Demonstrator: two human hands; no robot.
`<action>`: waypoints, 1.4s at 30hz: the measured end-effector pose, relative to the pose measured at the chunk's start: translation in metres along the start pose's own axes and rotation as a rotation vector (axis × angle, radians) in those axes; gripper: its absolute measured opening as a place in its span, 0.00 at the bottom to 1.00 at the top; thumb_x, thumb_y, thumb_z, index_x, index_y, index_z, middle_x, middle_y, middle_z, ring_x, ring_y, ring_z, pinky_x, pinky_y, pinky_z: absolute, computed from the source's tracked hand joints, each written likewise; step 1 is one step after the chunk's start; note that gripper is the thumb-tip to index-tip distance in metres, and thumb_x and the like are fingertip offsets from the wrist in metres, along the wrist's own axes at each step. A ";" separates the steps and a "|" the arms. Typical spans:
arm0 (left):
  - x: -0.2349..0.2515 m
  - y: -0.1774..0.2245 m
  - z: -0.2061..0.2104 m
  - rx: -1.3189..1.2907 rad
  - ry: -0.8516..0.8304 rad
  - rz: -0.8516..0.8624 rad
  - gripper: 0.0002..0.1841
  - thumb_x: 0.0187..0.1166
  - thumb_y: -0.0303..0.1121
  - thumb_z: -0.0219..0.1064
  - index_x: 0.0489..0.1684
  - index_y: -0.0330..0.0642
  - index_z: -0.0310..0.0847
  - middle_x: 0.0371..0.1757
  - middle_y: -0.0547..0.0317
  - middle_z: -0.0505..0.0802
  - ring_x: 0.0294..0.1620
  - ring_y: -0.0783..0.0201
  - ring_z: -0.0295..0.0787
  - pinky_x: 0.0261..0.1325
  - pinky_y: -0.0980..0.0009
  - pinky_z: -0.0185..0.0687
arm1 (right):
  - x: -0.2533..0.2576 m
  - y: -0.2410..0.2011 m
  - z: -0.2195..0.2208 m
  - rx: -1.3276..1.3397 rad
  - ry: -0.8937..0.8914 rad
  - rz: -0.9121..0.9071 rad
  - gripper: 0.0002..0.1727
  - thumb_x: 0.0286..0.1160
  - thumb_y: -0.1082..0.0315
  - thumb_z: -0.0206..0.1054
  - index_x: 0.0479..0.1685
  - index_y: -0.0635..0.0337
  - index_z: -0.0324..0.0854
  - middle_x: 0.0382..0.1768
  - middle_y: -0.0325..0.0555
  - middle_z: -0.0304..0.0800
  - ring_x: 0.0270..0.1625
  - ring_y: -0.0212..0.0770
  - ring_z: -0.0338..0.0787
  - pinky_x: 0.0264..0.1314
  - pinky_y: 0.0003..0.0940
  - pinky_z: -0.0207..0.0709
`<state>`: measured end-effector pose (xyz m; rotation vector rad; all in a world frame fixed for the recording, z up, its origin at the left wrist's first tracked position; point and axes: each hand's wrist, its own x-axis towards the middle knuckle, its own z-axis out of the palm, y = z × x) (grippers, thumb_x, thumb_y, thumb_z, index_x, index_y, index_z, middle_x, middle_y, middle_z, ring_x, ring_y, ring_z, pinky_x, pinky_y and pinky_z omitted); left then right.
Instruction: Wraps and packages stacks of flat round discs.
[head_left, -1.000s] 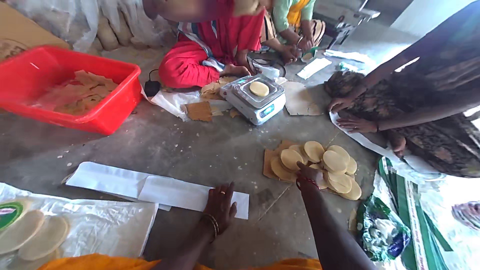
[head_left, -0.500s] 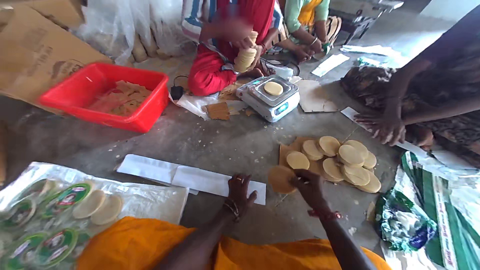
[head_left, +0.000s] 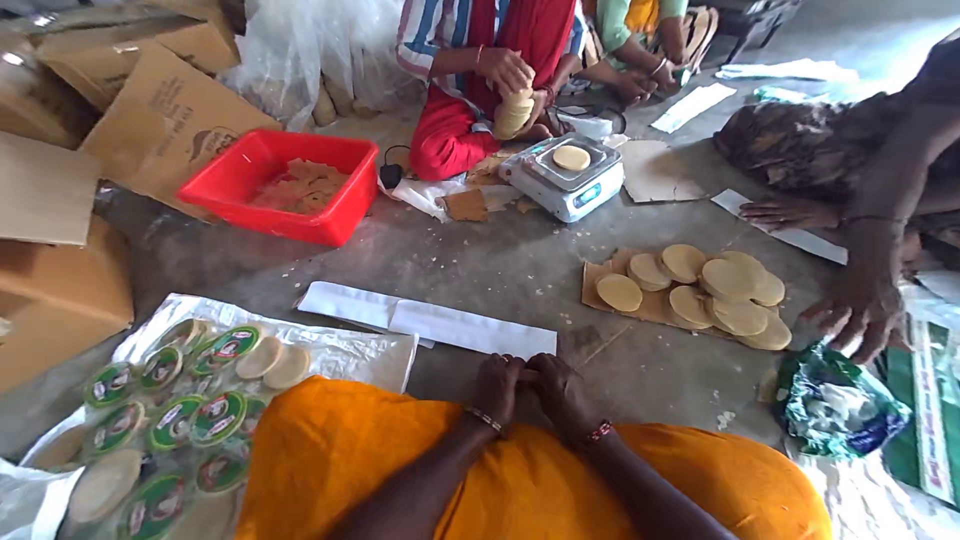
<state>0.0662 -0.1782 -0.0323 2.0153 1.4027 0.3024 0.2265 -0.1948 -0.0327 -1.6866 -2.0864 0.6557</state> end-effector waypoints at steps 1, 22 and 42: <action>0.002 -0.003 0.003 -0.028 -0.009 -0.048 0.16 0.81 0.23 0.62 0.65 0.37 0.85 0.64 0.42 0.89 0.72 0.44 0.82 0.79 0.49 0.73 | 0.000 0.002 0.005 0.015 0.022 0.028 0.09 0.70 0.75 0.72 0.48 0.66 0.87 0.48 0.57 0.91 0.56 0.56 0.91 0.63 0.53 0.84; 0.003 0.008 -0.001 0.027 -0.126 -0.045 0.22 0.86 0.24 0.56 0.76 0.23 0.70 0.77 0.28 0.79 0.81 0.38 0.73 0.85 0.51 0.67 | 0.003 0.007 0.018 0.062 -0.038 0.005 0.31 0.68 0.67 0.75 0.73 0.66 0.76 0.60 0.61 0.89 0.61 0.64 0.89 0.66 0.63 0.80; 0.086 -0.138 -0.142 0.113 0.089 -0.861 0.46 0.60 0.49 0.87 0.76 0.28 0.73 0.80 0.27 0.74 0.86 0.31 0.63 0.78 0.29 0.62 | 0.003 0.014 -0.015 0.225 -0.314 0.345 0.21 0.76 0.66 0.70 0.65 0.68 0.83 0.56 0.63 0.90 0.61 0.58 0.90 0.69 0.57 0.78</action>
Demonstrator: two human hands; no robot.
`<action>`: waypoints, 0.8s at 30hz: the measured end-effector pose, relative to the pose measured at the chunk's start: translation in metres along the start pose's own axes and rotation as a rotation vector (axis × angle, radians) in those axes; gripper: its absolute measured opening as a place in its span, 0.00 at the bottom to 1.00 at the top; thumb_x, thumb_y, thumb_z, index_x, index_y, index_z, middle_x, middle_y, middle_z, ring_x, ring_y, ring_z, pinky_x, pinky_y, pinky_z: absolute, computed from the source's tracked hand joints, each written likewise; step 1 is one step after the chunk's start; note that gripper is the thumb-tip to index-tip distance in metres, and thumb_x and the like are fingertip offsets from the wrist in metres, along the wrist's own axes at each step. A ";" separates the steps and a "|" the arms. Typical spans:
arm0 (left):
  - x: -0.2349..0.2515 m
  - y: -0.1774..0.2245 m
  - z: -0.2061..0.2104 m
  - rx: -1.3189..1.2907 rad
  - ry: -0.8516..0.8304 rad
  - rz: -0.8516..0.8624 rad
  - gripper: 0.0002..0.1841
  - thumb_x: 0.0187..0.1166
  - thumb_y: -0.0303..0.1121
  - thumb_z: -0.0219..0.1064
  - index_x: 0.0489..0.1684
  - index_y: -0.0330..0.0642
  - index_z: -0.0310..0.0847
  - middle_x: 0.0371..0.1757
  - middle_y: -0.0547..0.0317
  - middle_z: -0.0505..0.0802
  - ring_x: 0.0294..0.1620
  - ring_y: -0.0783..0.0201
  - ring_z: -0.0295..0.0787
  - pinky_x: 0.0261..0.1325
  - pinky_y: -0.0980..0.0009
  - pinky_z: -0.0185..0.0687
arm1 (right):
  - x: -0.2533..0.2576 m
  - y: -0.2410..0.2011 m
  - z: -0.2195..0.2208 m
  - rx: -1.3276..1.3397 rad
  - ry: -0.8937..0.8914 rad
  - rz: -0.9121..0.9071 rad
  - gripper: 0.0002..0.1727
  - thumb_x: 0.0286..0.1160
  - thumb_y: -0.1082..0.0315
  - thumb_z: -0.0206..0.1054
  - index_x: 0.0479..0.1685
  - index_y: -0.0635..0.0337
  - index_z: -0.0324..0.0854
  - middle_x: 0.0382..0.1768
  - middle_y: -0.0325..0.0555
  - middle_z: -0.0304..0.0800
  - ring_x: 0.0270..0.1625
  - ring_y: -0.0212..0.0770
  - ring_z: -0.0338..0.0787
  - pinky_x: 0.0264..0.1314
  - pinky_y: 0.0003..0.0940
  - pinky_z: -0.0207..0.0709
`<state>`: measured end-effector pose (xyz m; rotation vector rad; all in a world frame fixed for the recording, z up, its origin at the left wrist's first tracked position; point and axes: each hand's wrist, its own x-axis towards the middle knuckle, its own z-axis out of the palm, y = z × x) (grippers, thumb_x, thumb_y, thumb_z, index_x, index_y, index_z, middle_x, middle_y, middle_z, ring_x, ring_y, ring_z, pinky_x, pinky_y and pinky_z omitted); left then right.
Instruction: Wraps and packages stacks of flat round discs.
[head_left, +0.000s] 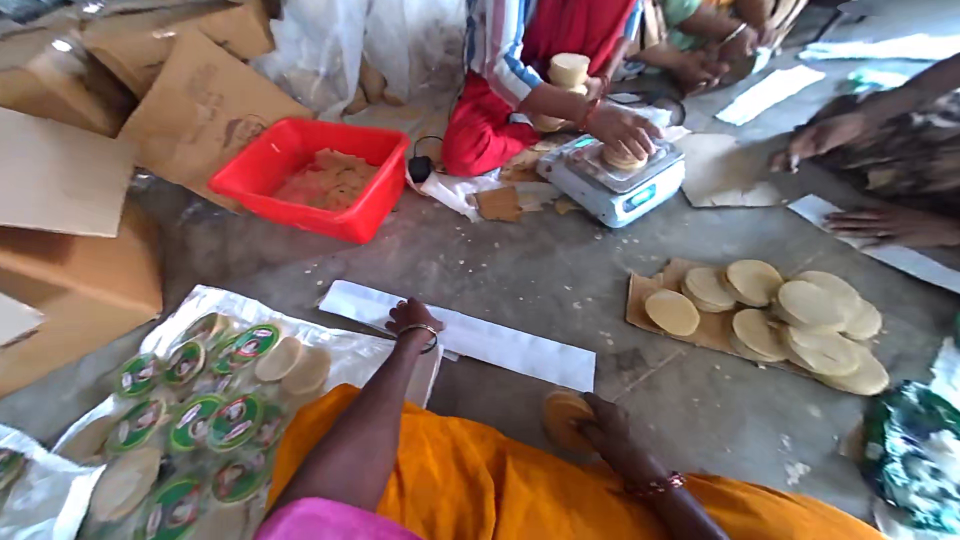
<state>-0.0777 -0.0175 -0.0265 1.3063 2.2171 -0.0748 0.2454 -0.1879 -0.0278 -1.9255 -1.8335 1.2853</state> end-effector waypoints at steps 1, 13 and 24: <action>0.001 0.001 0.001 0.006 0.007 -0.012 0.47 0.59 0.48 0.87 0.77 0.29 0.72 0.79 0.28 0.76 0.86 0.31 0.63 0.77 0.29 0.63 | 0.000 0.002 0.003 0.004 -0.007 -0.011 0.22 0.76 0.65 0.70 0.66 0.68 0.82 0.57 0.63 0.90 0.62 0.58 0.90 0.70 0.57 0.77; 0.009 -0.011 0.002 -0.241 0.002 0.006 0.41 0.65 0.37 0.84 0.79 0.31 0.68 0.71 0.30 0.84 0.77 0.34 0.78 0.77 0.31 0.67 | -0.002 -0.013 0.011 0.110 -0.017 -0.052 0.22 0.75 0.66 0.71 0.66 0.67 0.83 0.57 0.61 0.90 0.61 0.54 0.90 0.69 0.53 0.79; -0.005 -0.005 -0.005 -0.164 0.086 0.103 0.22 0.75 0.43 0.77 0.57 0.35 0.88 0.64 0.32 0.89 0.72 0.33 0.81 0.70 0.30 0.71 | -0.027 -0.026 0.033 0.054 -0.125 -0.061 0.22 0.79 0.61 0.68 0.69 0.60 0.80 0.57 0.59 0.90 0.61 0.55 0.90 0.68 0.56 0.79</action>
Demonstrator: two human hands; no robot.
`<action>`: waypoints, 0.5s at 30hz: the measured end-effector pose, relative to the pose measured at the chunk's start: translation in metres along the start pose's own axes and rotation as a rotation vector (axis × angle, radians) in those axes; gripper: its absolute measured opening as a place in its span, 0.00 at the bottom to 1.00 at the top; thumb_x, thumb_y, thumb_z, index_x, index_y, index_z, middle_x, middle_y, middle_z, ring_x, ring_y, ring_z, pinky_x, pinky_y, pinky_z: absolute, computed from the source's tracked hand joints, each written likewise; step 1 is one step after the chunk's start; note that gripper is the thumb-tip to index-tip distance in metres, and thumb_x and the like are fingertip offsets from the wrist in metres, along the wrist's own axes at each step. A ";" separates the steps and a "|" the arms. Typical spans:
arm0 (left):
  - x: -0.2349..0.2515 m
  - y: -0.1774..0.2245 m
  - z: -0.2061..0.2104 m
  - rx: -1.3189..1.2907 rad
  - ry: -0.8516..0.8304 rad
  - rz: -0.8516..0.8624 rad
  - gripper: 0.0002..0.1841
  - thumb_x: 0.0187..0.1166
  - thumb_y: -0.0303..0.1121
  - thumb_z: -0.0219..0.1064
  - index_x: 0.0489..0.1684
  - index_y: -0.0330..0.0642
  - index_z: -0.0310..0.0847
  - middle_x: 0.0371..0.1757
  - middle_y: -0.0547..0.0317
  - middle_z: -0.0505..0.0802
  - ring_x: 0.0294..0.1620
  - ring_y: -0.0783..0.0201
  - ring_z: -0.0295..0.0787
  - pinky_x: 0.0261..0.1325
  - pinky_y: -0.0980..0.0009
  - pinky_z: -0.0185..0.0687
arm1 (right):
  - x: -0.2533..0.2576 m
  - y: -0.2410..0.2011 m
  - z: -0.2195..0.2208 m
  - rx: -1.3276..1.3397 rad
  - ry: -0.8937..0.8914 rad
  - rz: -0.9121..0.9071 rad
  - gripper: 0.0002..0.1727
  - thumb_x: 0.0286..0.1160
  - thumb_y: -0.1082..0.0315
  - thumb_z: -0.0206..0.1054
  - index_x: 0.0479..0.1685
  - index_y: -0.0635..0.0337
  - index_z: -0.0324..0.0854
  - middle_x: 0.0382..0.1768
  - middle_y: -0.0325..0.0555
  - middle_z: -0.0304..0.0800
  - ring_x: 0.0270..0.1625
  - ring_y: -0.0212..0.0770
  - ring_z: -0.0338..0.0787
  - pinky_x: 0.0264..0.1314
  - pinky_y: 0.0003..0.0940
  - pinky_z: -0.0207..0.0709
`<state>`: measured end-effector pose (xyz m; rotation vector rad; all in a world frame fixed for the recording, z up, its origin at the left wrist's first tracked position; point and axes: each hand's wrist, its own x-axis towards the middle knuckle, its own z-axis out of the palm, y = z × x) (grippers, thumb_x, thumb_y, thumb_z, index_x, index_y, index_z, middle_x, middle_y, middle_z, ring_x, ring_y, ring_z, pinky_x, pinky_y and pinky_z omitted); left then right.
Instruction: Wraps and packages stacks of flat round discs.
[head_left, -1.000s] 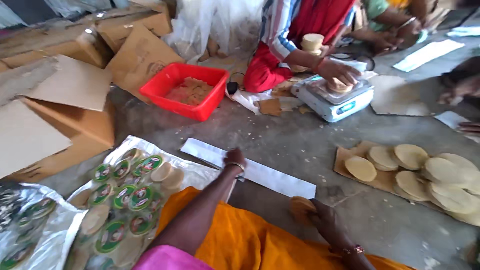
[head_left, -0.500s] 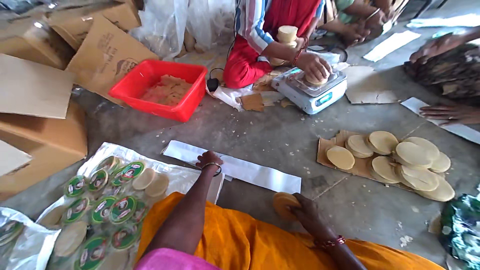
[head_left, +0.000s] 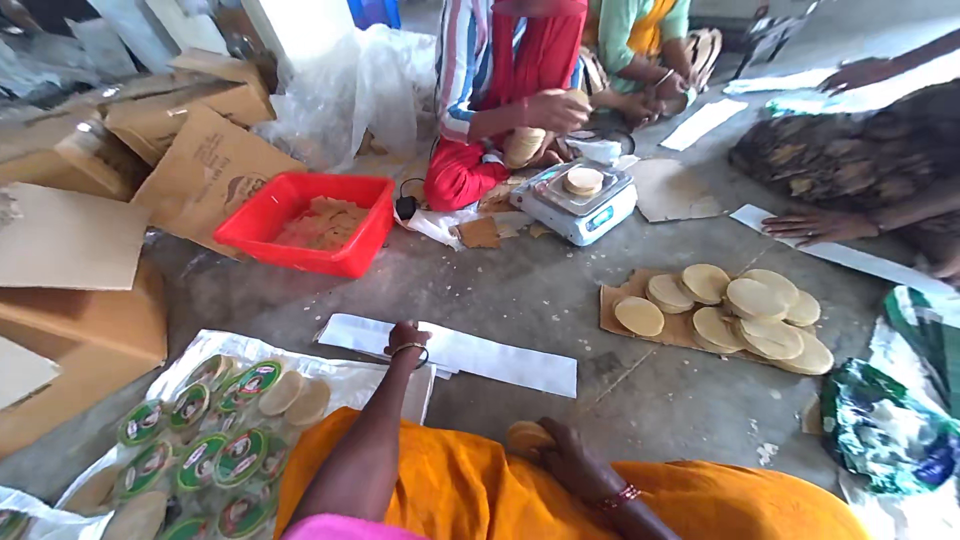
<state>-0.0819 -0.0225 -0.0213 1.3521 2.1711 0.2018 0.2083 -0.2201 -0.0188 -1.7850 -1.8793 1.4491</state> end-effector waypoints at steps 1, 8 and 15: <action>-0.014 0.011 -0.008 -0.071 0.055 0.067 0.19 0.75 0.40 0.78 0.53 0.32 0.89 0.58 0.31 0.91 0.66 0.33 0.85 0.69 0.33 0.75 | -0.001 -0.004 0.001 -0.014 0.016 -0.006 0.22 0.80 0.60 0.68 0.70 0.58 0.81 0.57 0.58 0.91 0.62 0.55 0.90 0.68 0.57 0.80; -0.195 0.120 -0.037 -0.299 0.169 0.805 0.12 0.81 0.35 0.72 0.49 0.33 0.87 0.42 0.41 0.93 0.40 0.46 0.92 0.48 0.47 0.88 | 0.027 -0.055 0.019 -0.054 0.046 -0.107 0.38 0.79 0.56 0.69 0.89 0.55 0.64 0.62 0.60 0.89 0.63 0.59 0.90 0.69 0.60 0.79; -0.222 0.160 -0.072 -0.683 0.356 0.970 0.05 0.74 0.28 0.75 0.37 0.36 0.87 0.29 0.58 0.91 0.26 0.72 0.85 0.32 0.74 0.82 | 0.012 -0.013 -0.067 0.136 0.585 -0.087 0.21 0.77 0.67 0.72 0.62 0.73 0.84 0.54 0.65 0.91 0.59 0.57 0.90 0.69 0.57 0.79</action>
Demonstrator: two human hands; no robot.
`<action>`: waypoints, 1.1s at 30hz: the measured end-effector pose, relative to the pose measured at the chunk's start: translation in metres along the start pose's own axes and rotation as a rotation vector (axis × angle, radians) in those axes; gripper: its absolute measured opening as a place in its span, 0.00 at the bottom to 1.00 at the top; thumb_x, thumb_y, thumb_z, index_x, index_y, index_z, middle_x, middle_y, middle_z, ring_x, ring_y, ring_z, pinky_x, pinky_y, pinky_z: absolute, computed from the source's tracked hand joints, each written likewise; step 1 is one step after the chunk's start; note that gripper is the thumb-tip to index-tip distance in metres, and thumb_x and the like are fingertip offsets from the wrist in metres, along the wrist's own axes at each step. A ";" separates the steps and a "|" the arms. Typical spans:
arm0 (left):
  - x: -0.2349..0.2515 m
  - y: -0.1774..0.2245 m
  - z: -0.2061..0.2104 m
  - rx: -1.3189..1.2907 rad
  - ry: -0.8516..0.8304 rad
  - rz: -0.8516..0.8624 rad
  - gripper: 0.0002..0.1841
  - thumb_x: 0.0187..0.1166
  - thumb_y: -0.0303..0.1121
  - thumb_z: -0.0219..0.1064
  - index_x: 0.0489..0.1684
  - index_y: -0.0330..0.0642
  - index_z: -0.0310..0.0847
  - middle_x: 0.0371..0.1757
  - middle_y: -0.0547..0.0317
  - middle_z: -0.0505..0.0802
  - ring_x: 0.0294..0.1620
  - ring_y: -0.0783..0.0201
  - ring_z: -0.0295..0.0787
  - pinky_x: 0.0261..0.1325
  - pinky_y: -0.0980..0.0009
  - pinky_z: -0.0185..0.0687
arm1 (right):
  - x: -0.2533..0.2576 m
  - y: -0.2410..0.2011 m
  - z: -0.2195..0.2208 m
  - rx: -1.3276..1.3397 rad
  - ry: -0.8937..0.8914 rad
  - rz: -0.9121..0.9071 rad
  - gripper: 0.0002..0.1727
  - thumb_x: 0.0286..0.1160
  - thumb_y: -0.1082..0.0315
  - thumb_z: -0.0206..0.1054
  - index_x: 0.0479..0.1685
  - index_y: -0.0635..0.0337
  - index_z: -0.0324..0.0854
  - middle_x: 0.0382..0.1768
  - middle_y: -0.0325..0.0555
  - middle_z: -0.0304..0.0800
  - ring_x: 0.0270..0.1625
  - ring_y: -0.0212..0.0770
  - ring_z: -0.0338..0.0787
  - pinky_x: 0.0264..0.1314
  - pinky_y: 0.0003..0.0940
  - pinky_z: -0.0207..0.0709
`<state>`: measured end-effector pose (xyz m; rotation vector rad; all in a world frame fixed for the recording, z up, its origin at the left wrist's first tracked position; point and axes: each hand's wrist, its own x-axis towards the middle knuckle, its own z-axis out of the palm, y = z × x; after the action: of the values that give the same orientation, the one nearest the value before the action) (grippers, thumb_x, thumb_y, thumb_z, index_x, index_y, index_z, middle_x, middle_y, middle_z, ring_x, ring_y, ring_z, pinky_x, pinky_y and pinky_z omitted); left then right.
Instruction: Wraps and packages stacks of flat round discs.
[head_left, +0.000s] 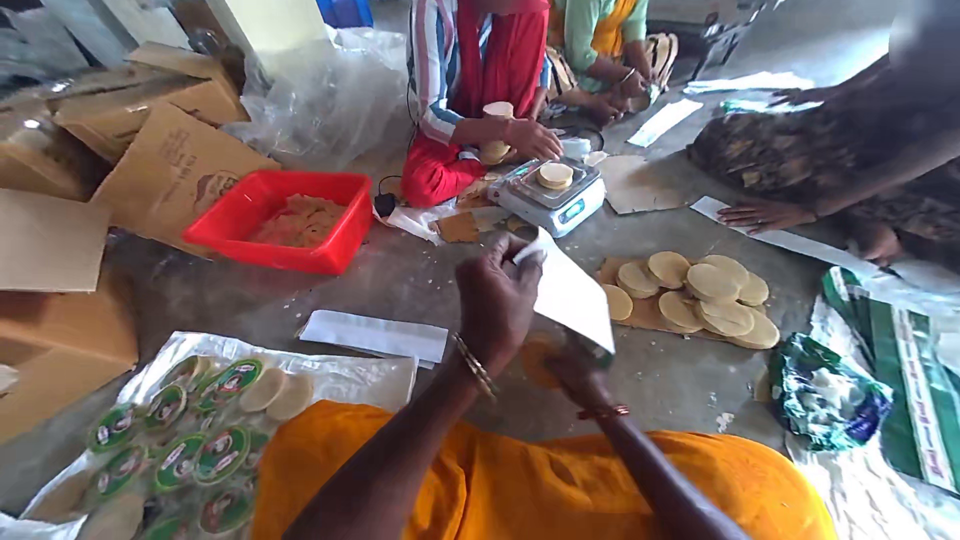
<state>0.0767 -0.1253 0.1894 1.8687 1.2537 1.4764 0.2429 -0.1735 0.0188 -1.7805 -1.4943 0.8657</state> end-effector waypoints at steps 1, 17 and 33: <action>0.008 -0.008 -0.002 -0.052 0.054 -0.052 0.05 0.73 0.28 0.76 0.36 0.36 0.88 0.29 0.60 0.91 0.26 0.75 0.86 0.34 0.77 0.83 | 0.002 0.002 -0.020 -0.041 0.079 -0.063 0.18 0.76 0.68 0.73 0.57 0.76 0.86 0.50 0.67 0.92 0.55 0.62 0.91 0.64 0.63 0.80; -0.055 -0.227 0.037 0.016 -0.234 -0.870 0.16 0.80 0.37 0.74 0.47 0.28 0.85 0.39 0.39 0.90 0.38 0.49 0.85 0.47 0.49 0.81 | 0.012 0.017 -0.028 0.064 -0.054 0.012 0.18 0.70 0.71 0.74 0.58 0.68 0.85 0.44 0.54 0.92 0.44 0.44 0.93 0.51 0.48 0.87; -0.051 -0.219 0.025 0.323 -0.213 -0.931 0.14 0.84 0.37 0.69 0.40 0.30 0.88 0.40 0.37 0.91 0.44 0.41 0.89 0.53 0.41 0.82 | 0.073 0.039 0.075 -0.086 -0.092 -0.323 0.17 0.71 0.72 0.74 0.59 0.63 0.86 0.42 0.56 0.94 0.44 0.55 0.95 0.50 0.59 0.87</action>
<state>0.0169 -0.0571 -0.0183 1.2263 1.9435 0.5863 0.2130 -0.1021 -0.0616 -1.5155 -1.8405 0.7361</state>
